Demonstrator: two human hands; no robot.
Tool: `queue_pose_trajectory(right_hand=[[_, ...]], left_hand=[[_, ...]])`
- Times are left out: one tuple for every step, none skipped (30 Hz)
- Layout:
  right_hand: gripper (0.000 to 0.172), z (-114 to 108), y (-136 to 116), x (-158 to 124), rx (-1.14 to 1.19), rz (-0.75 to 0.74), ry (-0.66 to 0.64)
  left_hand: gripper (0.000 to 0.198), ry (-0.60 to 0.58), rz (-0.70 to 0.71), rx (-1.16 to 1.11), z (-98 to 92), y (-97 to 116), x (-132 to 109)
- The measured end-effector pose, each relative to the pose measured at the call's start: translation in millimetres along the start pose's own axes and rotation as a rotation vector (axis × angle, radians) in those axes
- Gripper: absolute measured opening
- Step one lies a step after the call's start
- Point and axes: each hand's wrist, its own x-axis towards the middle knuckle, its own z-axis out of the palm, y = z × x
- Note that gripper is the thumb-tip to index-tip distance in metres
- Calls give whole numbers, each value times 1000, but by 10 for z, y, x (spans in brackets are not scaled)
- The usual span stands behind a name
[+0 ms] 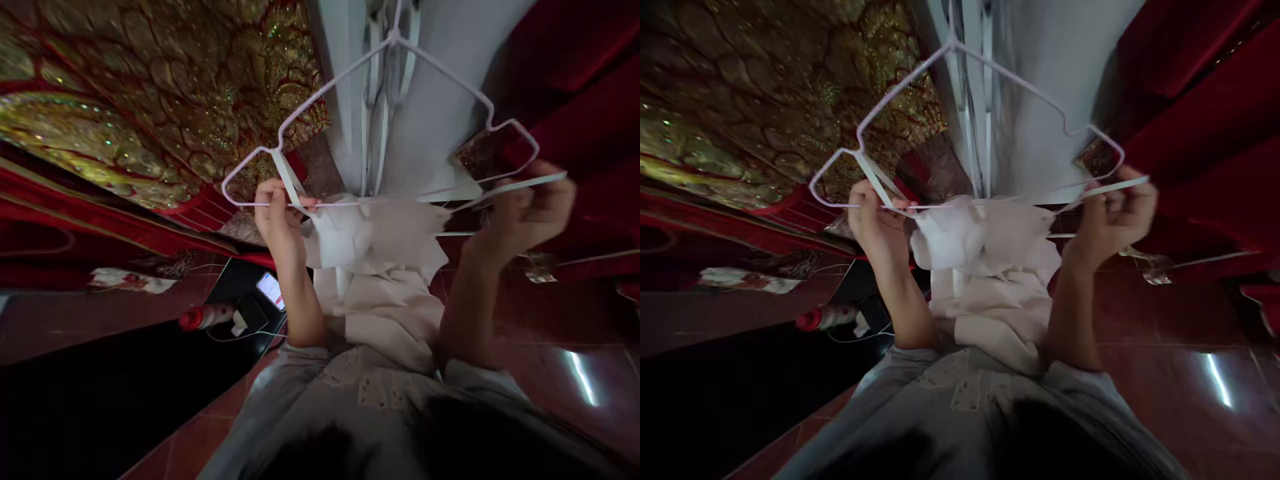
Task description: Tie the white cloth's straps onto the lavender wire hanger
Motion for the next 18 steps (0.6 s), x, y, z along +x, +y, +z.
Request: queue_pose_trajectory(right_hand=[[52,-30,85,131,-12,1,-42],[56,-49,143,255,-24,-1,-88],[60,-46,155,367,-45,-8,-142],[57,-17,113,464,-112,63,-267],[50,37,19,544,-189,140,-425],[45,111,-112,606,-263,214,-586],[46,196,-259,649,-326,266,-724],[47,283,-402,672,-385,271,-807],[49,360,-523,676,-475,227,-857],[51,422,-612,659,-512,172,-881],[52,464,-668,619,-506,92,-852],[54,486,-699,555,-460,11,-794],[55,490,-715,467,-386,-56,-712],[55,482,-728,358,-312,-98,-630],[52,466,-748,231,-254,-110,-581],[46,447,-780,94,-237,-86,-580],[40,428,-822,-47,-239,-32,-662],[36,411,-870,-183,-235,26,-805]], left_hand=[[18,11,-15,22,11,2,-4],[18,22,-26,40,23,2,-8],[18,34,-31,52,35,-1,-12],[18,46,-32,60,48,-6,-18],[17,63,-33,65,60,-15,-24],[16,77,-23,62,71,-25,-32],[15,85,-2,51,79,-37,-42],[14,82,23,37,84,-48,-52],[13,74,43,28,86,-59,-64],[12,64,52,27,85,-68,-75],[12,59,46,38,83,-76,-87],[13,62,31,58,80,-83,-98],[17,65,14,77,80,-88,-109],[21,65,0,86,82,-92,-118],[26,60,-6,83,86,-95,-125],[29,56,-4,76,91,-98,-131],[32,55,2,77,96,-102,-136],[34,57,9,90,97,-107,-142]])
